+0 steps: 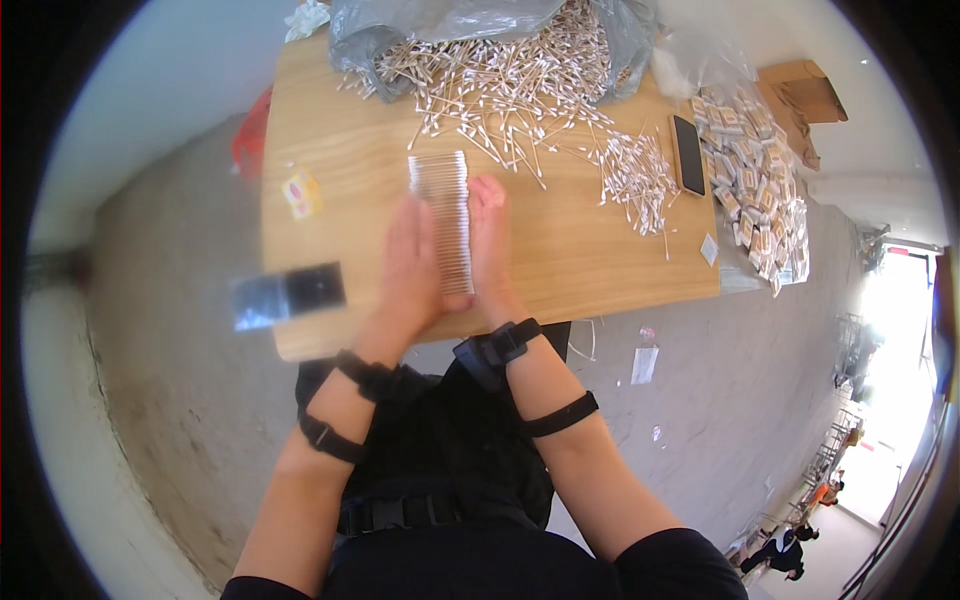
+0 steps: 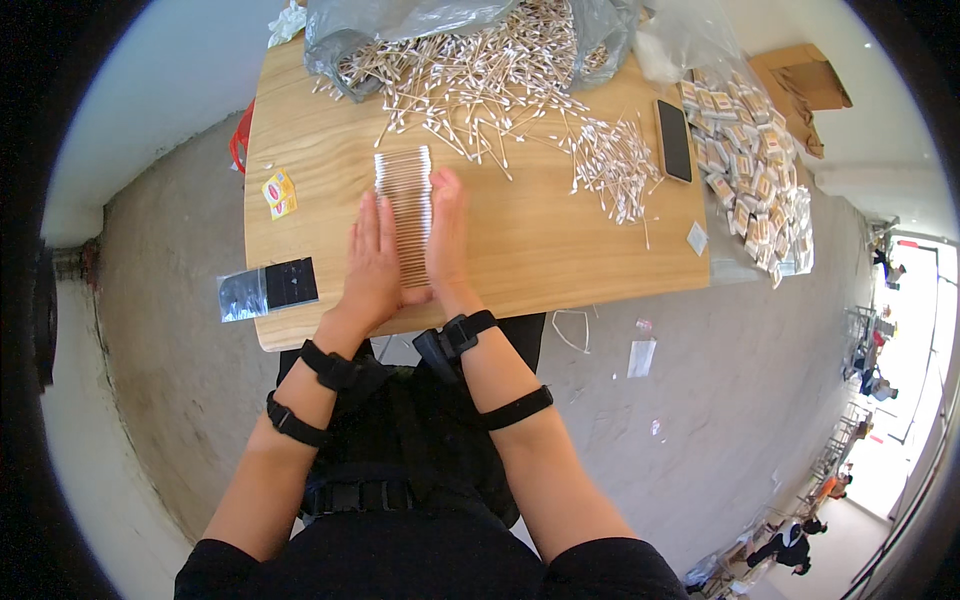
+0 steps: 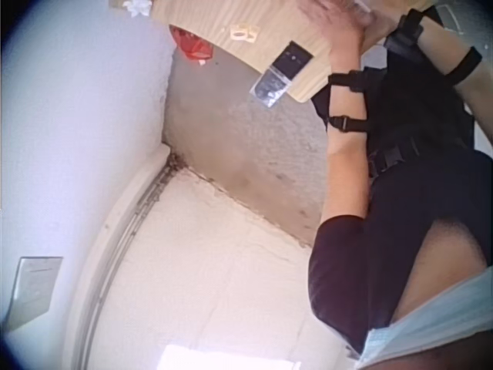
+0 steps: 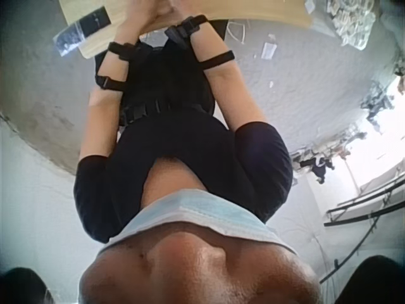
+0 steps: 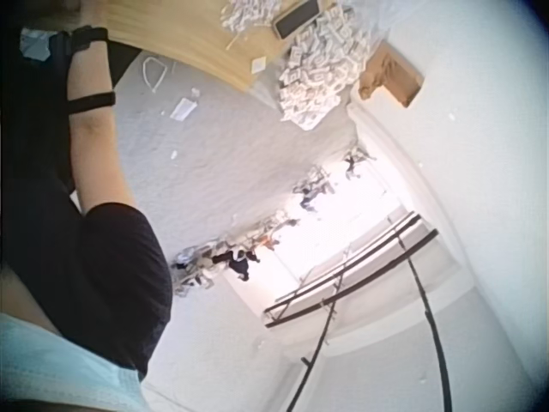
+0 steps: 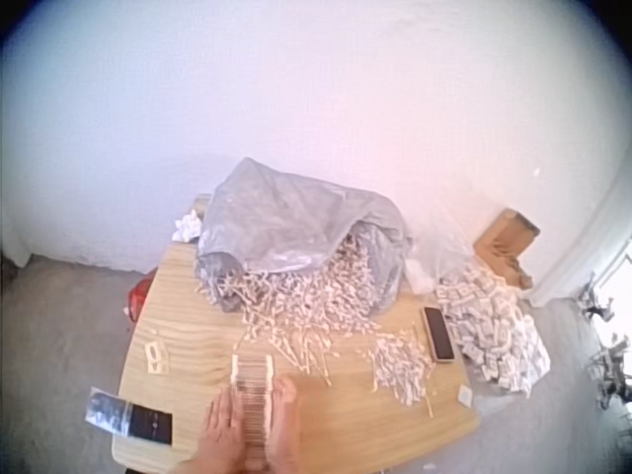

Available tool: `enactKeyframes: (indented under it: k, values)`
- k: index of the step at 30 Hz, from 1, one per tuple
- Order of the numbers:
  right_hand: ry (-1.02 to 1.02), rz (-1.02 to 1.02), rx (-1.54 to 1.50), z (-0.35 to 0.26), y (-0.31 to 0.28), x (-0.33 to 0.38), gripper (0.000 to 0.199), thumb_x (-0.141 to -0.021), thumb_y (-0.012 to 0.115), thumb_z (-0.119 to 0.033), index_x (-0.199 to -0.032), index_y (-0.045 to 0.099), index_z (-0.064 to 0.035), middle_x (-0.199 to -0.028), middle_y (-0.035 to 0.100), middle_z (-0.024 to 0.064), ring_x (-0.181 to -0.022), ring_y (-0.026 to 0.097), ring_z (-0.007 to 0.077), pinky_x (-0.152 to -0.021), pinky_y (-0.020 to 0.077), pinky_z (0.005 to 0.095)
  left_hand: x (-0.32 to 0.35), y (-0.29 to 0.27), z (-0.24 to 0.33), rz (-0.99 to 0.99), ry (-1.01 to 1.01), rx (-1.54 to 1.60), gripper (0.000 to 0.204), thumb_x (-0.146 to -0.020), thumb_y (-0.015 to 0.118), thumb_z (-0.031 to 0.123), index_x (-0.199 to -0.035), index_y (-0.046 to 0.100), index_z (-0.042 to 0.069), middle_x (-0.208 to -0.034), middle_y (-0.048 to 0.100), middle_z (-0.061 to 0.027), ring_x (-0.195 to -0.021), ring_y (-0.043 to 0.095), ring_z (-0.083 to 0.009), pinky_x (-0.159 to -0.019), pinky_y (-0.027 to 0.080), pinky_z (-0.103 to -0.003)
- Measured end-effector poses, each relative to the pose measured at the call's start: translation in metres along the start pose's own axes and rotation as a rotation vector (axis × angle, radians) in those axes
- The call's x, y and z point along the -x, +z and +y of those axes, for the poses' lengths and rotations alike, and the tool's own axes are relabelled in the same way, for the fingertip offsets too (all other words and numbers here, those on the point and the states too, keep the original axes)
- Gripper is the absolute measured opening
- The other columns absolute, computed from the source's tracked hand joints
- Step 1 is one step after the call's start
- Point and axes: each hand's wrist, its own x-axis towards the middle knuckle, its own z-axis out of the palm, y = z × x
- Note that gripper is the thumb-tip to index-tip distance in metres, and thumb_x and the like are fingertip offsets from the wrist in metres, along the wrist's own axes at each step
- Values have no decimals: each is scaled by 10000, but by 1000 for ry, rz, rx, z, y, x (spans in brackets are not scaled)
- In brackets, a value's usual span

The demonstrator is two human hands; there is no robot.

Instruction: Sorting, arranging, and packaging cotton swabs into plastic bags.

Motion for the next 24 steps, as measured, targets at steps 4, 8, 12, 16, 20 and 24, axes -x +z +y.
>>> enactKeyframes:
  k: [4,8,12,16,20,24]
  values:
    - [-13,-4,-41,-1,-19,-32,502,-1013,311,-344,-1358,349,19,-1390,354,169,-1328,316,225,-1135,201,333,-20,-14,-16,-33,-163,-68,1366,-539,776,619,-1449,29,-72,-1524,54,-270,-1431,45,-379,-1136,87,-515]
    - [-14,-129,206,-7,-1,-43,514,-1013,299,-355,-1365,343,17,-1399,350,175,-1334,313,226,-1136,199,326,-45,-14,-25,-73,-120,-162,1360,-569,731,673,-1449,15,-76,-1529,58,-257,-1434,32,-368,-1137,63,-519]
    - [-16,-132,294,-13,16,-29,505,-1013,306,-365,-1353,352,5,-1327,430,156,-1245,410,221,-1067,279,336,-42,-4,-27,-13,-45,-241,1232,-630,741,602,-1434,122,-97,-1513,139,-259,-1427,82,-370,-1151,92,-460]
    - [25,-99,118,-17,5,-46,539,-997,354,-394,-1325,380,33,-1366,411,127,-1290,378,205,-1091,284,328,-49,-15,-20,7,-35,-73,1188,-673,702,606,-1451,103,-63,-1526,121,-232,-1435,61,-346,-1147,78,-486]
    - [22,-51,579,-40,-6,-63,472,-905,556,-337,-1262,475,-40,-1264,457,138,-1187,458,239,-962,407,355,-71,-18,-18,-12,49,-197,1158,-697,649,647,-1463,112,-34,-1535,129,-207,-1442,58,-321,-1140,80,-513]
    - [-189,126,1244,-50,-23,-68,510,-742,735,-244,-1174,525,-77,-1018,516,160,-1024,504,316,-890,429,406,-77,-16,-9,-106,-17,-212,1151,-690,625,675,-1458,152,-40,-1534,146,-200,-1440,76,-319,-1136,87,-522]
